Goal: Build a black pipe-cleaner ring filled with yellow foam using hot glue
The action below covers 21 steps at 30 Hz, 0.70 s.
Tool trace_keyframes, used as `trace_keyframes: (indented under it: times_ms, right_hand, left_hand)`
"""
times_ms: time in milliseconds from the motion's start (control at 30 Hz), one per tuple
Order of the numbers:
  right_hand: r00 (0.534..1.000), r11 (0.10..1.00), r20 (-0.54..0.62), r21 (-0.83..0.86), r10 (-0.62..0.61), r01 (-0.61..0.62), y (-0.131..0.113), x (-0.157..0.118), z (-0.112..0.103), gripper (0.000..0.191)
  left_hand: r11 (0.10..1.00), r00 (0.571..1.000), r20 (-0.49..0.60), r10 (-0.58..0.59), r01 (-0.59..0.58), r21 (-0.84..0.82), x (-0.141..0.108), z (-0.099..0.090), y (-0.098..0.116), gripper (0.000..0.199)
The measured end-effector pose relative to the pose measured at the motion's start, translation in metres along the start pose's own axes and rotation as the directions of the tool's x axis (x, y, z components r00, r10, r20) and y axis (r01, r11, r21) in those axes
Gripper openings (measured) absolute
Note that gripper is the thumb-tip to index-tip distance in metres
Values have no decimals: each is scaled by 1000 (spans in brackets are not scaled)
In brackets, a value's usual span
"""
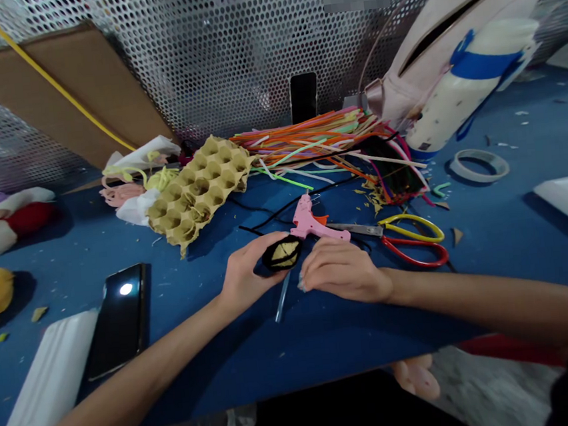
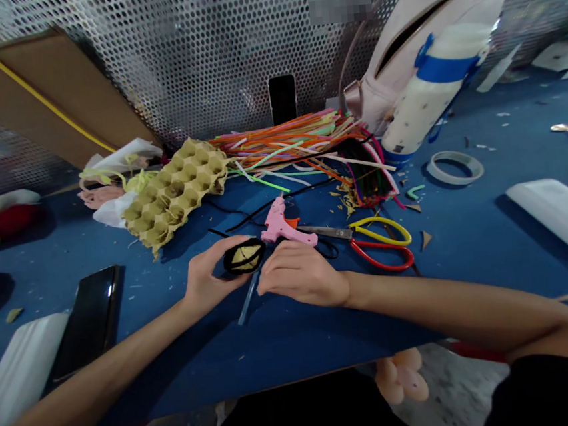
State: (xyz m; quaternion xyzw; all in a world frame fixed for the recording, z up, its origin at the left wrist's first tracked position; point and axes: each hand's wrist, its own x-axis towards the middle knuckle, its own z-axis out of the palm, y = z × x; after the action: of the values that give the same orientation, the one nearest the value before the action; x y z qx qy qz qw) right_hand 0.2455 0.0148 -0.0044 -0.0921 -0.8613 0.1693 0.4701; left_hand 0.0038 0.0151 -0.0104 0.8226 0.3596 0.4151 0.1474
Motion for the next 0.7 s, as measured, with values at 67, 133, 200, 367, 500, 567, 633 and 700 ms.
trace_keyframes:
  times_ms: [67,133,200,367,500,567,633,700]
  right_hand:
    - [999,1000,18,17,-27,27,0,0,-1,13]
    - [998,999,43,5,-42,42,0,-1,-2,15]
    - [997,999,61,-20,-50,51,1,-1,-3,14]
    - [998,997,37,-48,-57,59,3,0,-2,12]
    - [998,996,28,-58,-63,64,3,1,-1,11]
    - [998,997,34,-57,-56,58,2,2,-1,11]
    - [998,997,40,-57,-50,52,2,2,-1,10]
    - [998,997,45,-58,-51,54,2,3,-1,9]
  left_hand:
    - [1000,1000,-3,-9,9,-4,0,0,0,51]
    - [1000,1000,-4,-30,30,-4,0,0,1,51]
    - [998,998,-1,-59,59,0,0,-1,1,51]
    - [996,996,-16,-87,87,7,1,-1,1,52]
    - [995,994,-43,-100,101,11,2,-1,2,52]
    - [993,991,-59,-117,118,4,2,-1,2,54]
    - [991,988,-79,-134,134,-6,3,-2,2,56]
    - [990,986,-88,-142,141,-20,3,-2,2,55]
